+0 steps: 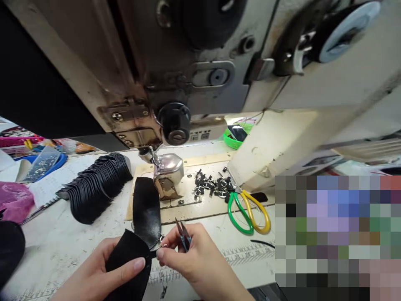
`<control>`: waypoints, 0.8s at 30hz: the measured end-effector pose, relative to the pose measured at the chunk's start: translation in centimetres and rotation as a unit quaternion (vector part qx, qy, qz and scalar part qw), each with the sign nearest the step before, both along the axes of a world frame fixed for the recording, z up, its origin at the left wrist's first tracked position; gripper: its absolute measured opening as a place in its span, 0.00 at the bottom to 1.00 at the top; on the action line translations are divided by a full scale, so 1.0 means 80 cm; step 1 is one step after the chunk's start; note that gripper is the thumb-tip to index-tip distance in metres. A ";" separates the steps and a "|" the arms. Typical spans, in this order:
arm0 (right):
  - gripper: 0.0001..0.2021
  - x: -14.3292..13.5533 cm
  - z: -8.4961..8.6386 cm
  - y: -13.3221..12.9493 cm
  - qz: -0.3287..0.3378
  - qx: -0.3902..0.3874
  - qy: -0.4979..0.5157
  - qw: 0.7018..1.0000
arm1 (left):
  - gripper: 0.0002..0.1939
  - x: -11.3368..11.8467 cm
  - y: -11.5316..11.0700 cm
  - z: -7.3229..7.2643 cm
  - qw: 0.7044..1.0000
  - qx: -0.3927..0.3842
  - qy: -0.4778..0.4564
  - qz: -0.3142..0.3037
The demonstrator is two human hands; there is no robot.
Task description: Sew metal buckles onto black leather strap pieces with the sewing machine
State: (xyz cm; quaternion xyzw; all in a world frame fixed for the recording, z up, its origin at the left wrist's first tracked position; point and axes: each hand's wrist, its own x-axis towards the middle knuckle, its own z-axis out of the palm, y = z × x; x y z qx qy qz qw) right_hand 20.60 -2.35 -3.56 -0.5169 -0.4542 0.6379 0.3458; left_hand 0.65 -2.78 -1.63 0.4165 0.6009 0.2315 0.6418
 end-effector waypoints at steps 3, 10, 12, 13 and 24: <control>0.08 0.011 0.002 -0.001 0.013 -0.001 0.026 1.000 | 0.23 0.003 0.011 0.000 1.000 0.006 -0.001 -0.017; 0.04 0.022 0.014 0.000 0.026 0.006 0.002 1.000 | 0.24 0.000 0.030 0.007 0.998 -0.027 -0.016 -0.059; 0.04 0.022 0.018 0.002 0.025 0.004 -0.002 1.000 | 0.24 0.001 0.031 0.010 0.998 -0.022 -0.004 -0.062; 0.04 0.022 0.020 0.003 0.025 0.003 -0.004 1.000 | 0.23 0.002 0.031 0.011 0.998 -0.018 -0.002 -0.065; 0.05 0.021 0.025 0.004 0.019 -0.001 -0.006 1.000 | 0.20 0.011 0.032 0.013 0.996 -0.016 -0.008 -0.084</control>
